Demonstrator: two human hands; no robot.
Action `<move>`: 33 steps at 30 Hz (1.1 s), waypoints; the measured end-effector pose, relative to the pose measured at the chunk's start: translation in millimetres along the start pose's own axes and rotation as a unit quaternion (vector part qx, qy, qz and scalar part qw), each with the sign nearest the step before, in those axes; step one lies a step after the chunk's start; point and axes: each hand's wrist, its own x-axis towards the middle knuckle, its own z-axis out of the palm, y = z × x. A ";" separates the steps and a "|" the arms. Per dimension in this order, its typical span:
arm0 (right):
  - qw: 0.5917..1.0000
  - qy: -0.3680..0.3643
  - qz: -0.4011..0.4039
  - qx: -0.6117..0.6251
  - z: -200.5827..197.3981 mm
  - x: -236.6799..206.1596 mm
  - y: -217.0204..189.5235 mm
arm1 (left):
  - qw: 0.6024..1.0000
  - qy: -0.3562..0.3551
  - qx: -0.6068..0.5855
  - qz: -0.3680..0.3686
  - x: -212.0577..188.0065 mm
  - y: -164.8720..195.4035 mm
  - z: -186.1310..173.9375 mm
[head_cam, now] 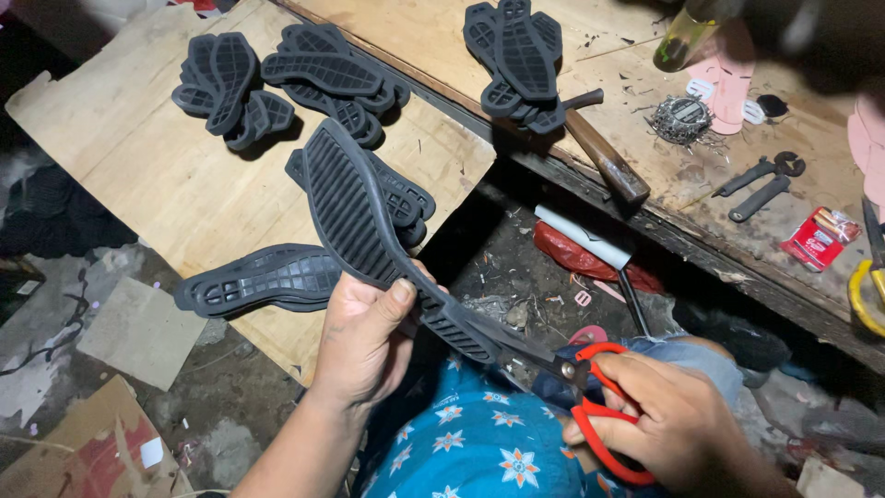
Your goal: The person uses red-handled scissors to trim the edges of black rubber shoe soles. They hold each sole in one hand and carefully cut along the perimeter, then place the trimmed sole on a wooden workbench with others.
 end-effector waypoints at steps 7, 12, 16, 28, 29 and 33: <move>0.998 0.005 -0.026 -0.053 4.5 0.5 5.3 | 1.000 0.000 0.005 -0.002 -1.2 -1.3 -1.6; 0.999 0.014 -0.030 -0.007 2.7 1.7 2.3 | 1.000 0.001 0.014 -0.001 -2.7 -5.6 1.2; 0.999 -0.008 -0.002 -0.054 2.3 5.8 0.5 | 1.000 -0.003 0.007 -0.003 -3.1 -7.7 2.5; 0.999 -0.005 0.016 -0.037 5.9 5.6 5.1 | 1.000 -0.010 0.016 -0.016 -4.1 -12.3 1.0; 0.999 -0.015 0.018 -0.049 5.0 6.4 4.7 | 1.000 -0.010 0.016 -0.015 -4.7 -12.4 0.9; 0.999 -0.032 0.004 0.016 1.0 7.0 1.4 | 1.000 -0.015 0.019 -0.016 -5.3 -12.1 0.2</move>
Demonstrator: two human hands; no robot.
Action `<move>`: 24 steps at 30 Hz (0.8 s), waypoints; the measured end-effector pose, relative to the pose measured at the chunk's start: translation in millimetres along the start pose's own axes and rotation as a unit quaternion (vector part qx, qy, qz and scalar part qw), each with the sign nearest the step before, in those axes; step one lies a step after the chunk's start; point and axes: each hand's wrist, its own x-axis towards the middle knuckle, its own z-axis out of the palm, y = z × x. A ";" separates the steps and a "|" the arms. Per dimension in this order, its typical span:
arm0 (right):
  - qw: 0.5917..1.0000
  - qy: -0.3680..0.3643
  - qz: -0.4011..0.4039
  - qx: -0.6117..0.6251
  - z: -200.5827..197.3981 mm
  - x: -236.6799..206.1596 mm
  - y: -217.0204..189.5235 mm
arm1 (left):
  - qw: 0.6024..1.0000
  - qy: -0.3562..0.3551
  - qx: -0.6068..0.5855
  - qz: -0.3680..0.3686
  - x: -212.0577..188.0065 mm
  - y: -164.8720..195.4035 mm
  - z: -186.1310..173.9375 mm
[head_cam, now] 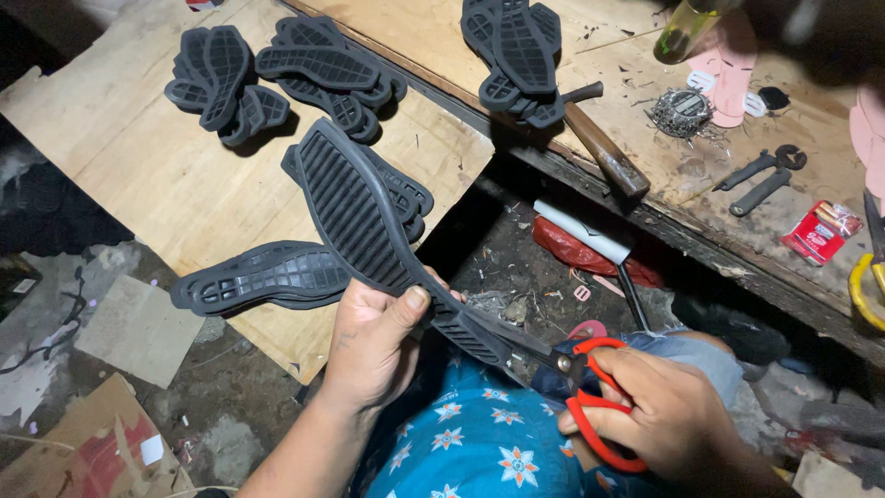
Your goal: The person uses red-handled scissors to trim the edges of black rubber shoe soles. They hold each sole in one hand and carefully cut along the perimeter, then place the trimmed sole on a wooden workbench with others.
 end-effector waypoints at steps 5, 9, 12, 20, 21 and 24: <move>0.999 -0.023 0.023 0.010 1.7 -0.2 -4.2 | 1.000 -0.005 -0.001 -0.001 0.1 -1.3 -1.6; 0.998 0.008 0.065 0.007 5.0 -2.4 -5.0 | 1.000 -0.011 0.025 -0.009 -1.2 -2.9 -1.9; 0.979 -0.042 0.120 0.157 6.7 -4.8 -0.2 | 0.999 -0.019 0.034 -0.011 -1.4 -4.5 -1.7; 0.997 0.073 -0.034 0.004 21.5 -7.9 11.1 | 0.995 -0.059 -0.055 -0.052 1.5 -8.6 -8.9; 0.997 0.069 -0.006 0.034 23.8 -7.9 8.9 | 0.990 -0.085 -0.094 -0.056 4.3 -9.7 -10.8; 0.959 -0.020 0.201 0.200 24.8 -5.2 1.3 | 0.973 -0.130 -0.180 -0.056 9.5 -13.2 -16.1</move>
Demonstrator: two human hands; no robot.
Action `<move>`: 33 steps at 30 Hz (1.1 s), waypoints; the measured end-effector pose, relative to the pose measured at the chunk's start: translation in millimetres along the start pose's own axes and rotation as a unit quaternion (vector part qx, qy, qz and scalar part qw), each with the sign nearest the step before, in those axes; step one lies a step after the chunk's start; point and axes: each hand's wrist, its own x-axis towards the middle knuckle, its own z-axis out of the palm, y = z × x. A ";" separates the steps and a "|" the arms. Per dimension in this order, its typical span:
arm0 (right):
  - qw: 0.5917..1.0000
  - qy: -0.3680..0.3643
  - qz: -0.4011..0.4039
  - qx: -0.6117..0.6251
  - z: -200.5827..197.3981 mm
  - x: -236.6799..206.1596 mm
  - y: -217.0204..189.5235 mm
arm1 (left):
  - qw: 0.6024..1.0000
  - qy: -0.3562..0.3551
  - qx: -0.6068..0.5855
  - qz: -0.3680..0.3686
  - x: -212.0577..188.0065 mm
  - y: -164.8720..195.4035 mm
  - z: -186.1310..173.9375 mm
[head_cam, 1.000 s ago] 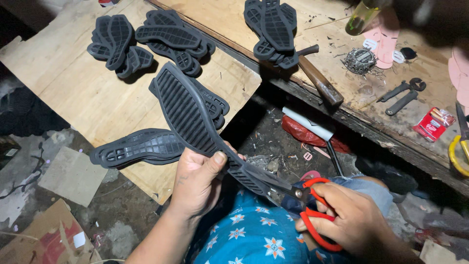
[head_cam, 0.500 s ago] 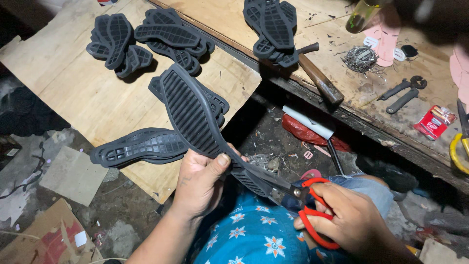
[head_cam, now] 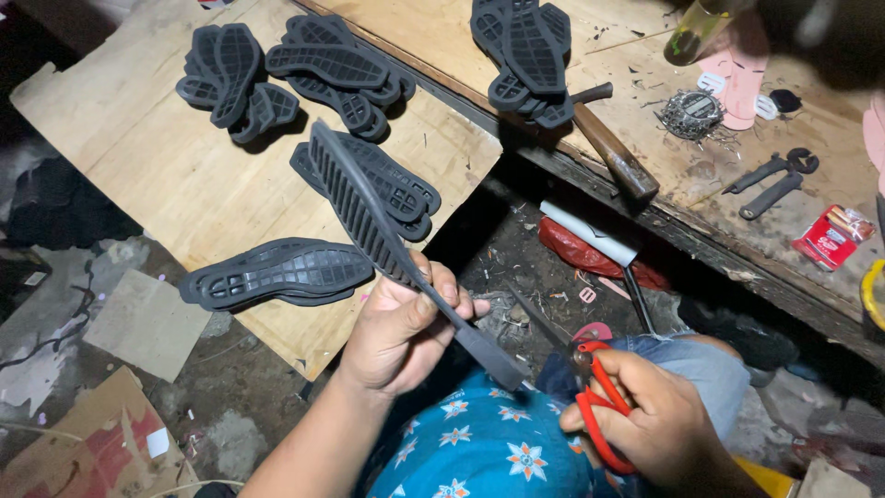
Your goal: The person uses red-handled scissors to trim the edges of black rubber shoe soles. They hold each sole in one hand and carefully cut along the perimeter, then place the trimmed sole on a wooden workbench with others.
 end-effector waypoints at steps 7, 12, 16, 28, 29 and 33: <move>0.997 0.004 0.027 0.071 10.6 8.1 3.3 | 0.999 -0.028 -0.040 0.000 1.2 0.3 -11.1; 0.991 -0.031 0.014 0.126 14.6 15.0 21.4 | 0.999 -0.020 -0.049 0.011 0.9 0.6 -14.1; 0.990 -0.043 0.026 0.129 15.5 16.5 23.5 | 0.997 0.000 -0.070 0.033 3.2 -0.9 -16.5; 0.989 -0.078 -0.009 0.123 22.9 17.9 27.2 | 0.994 0.037 -0.098 0.041 0.8 1.8 -29.3; 0.991 -0.078 -0.012 0.105 23.1 18.5 29.3 | 0.994 0.036 -0.099 0.042 0.5 1.7 -29.9; 0.990 -0.096 -0.004 0.107 24.4 20.4 37.3 | 0.994 0.041 -0.097 0.041 0.6 1.5 -29.2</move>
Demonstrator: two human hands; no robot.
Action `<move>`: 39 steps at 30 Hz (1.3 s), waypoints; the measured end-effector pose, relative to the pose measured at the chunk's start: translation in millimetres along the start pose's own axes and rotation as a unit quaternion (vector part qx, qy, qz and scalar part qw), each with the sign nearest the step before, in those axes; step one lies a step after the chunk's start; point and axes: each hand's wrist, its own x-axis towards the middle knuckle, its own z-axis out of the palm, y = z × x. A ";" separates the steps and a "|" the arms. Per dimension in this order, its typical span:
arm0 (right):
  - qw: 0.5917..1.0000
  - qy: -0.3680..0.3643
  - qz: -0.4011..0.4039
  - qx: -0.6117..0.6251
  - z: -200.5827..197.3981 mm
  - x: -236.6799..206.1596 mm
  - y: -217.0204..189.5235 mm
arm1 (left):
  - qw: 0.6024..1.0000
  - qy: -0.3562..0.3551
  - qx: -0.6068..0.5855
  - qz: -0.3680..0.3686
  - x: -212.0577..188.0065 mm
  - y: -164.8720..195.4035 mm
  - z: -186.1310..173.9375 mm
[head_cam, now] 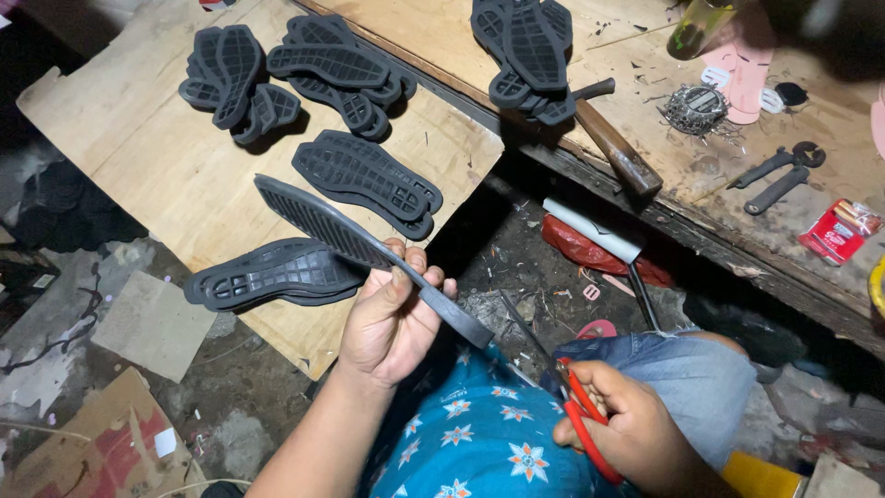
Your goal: The person uses red-handled scissors to trim the edges of black rubber shoe soles. They hold each sole in one hand and carefully cut along the perimeter, then place the trimmed sole on a wooden workbench with others.
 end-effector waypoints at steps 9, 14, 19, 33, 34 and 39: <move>0.998 0.005 0.014 0.065 -1.9 9.1 23.5 | 0.960 0.064 0.272 -0.003 -9.5 0.2 33.1; 0.984 -0.013 -0.091 0.155 -4.4 17.1 21.5 | 0.965 0.069 0.250 -0.046 -12.7 4.1 46.4; 0.995 -0.009 -0.077 0.068 -3.5 3.3 -7.4 | 0.983 0.073 0.160 -0.048 -13.3 -1.3 40.9; 0.956 0.047 -0.121 -0.264 -5.7 -28.6 -42.4 | 0.986 0.028 0.160 -0.024 -15.7 -4.4 34.0; 0.956 0.039 -0.148 -0.249 -6.5 -28.7 -41.4 | 0.989 0.023 0.145 -0.021 -15.1 -5.6 34.2; 0.986 -0.065 -0.125 -0.092 -12.2 -24.5 -36.3 | 0.994 0.003 0.112 -0.020 -13.6 -12.8 33.4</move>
